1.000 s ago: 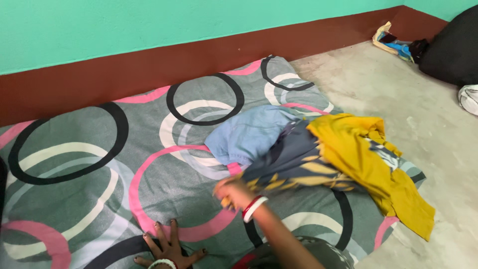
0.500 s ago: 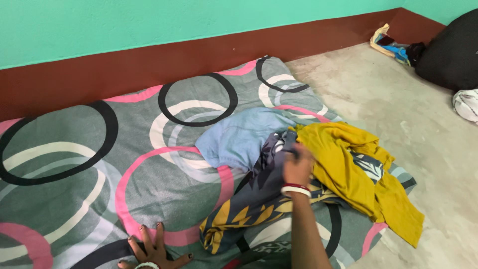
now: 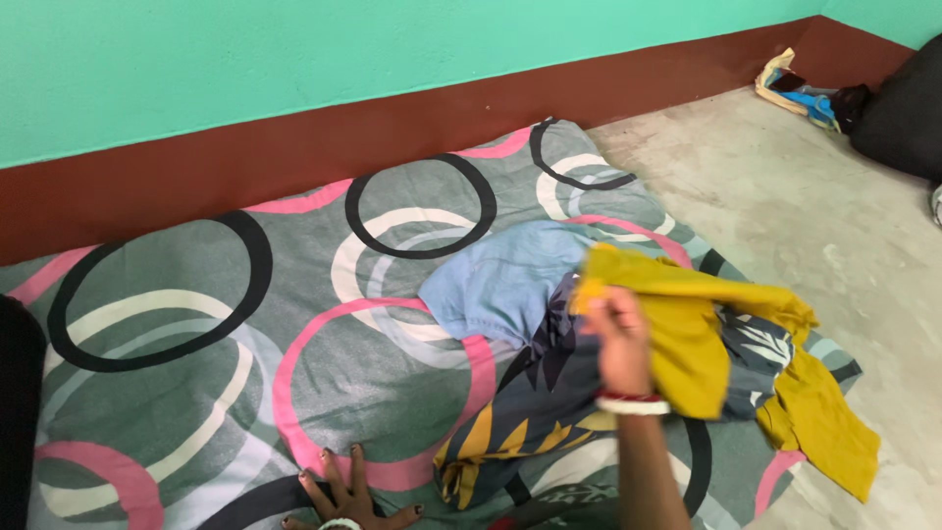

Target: The person places a folded garment into a suitcase and then folds a yellow garment by hand on a mattress, smoothing out the fabric.

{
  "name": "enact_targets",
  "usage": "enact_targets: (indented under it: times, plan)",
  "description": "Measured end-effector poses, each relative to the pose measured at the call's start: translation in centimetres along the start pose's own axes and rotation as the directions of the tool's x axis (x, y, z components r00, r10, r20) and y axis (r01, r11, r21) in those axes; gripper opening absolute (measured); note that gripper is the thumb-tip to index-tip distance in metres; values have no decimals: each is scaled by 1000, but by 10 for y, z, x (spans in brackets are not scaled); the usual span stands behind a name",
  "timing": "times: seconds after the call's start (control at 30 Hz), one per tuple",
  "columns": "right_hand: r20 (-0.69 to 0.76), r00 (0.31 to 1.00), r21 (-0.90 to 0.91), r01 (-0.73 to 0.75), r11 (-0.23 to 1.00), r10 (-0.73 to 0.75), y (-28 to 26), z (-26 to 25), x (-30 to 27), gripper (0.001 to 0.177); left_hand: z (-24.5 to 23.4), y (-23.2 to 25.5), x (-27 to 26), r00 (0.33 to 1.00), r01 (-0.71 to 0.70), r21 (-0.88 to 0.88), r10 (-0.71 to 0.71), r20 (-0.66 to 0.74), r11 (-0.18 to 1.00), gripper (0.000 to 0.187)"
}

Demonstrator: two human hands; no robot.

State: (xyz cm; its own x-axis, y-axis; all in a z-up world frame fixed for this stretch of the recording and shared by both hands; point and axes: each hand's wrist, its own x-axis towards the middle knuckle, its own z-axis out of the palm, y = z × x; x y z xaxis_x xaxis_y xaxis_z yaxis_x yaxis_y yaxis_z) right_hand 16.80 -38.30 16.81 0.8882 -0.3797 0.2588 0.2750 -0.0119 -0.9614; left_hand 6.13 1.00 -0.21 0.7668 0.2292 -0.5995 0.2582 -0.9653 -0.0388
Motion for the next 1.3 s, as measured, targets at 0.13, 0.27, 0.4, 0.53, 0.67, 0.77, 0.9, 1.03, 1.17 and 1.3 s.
enact_targets:
  times: [0.13, 0.27, 0.4, 0.53, 0.67, 0.77, 0.9, 1.03, 1.17, 1.3]
  plan:
    - [555, 813, 138, -299, 944, 177, -34, 101, -77, 18, -30, -3, -25, 994, -37, -107, 48, 96, 994, 156]
    - [965, 192, -85, -424, 902, 181, -36, 165, -150, 17, -42, -3, -34, 987, -41, -20, 44, 153, 999, 149]
    - [957, 273, -13, -292, 956, 97, -16, 169, -157, 21, -55, -3, -40, 978, -86, -66, 97, 186, 994, 148]
    - [662, 732, -111, -122, 986, 165, -30, 44, -69, 45, -73, -6, -38, 974, -111, -80, 124, 190, 991, 147]
    - [-293, 908, -776, -410, 480, 301, -43, -101, -50, 51, -76, -9, -46, 979, -94, -68, 105, 173, 993, 146]
    - [-418, 817, -881, -471, 42, 398, -7, -178, -77, 55, -82, -18, -45, 988, -64, -58, 72, 140, 996, 146]
    - [-305, 758, -944, -320, -79, 576, 51, -217, -114, 60, -83, -22, -43, 990, -63, -62, 70, 123, 996, 145]
    - [-312, 811, -947, -307, -93, 495, 15, -192, -91, 58, -79, -22, -42, 990, -71, -67, 79, 118, 995, 144]
    - [-213, 913, -952, -275, 137, 348, -107, -77, -68, 53, -75, -25, -41, 990, -63, -84, 73, 121, 994, 143]
    - [38, 956, -591, -213, 778, 290, -172, 68, -84, 37, -76, -27, -41, 988, -66, -86, 77, 133, 994, 142]
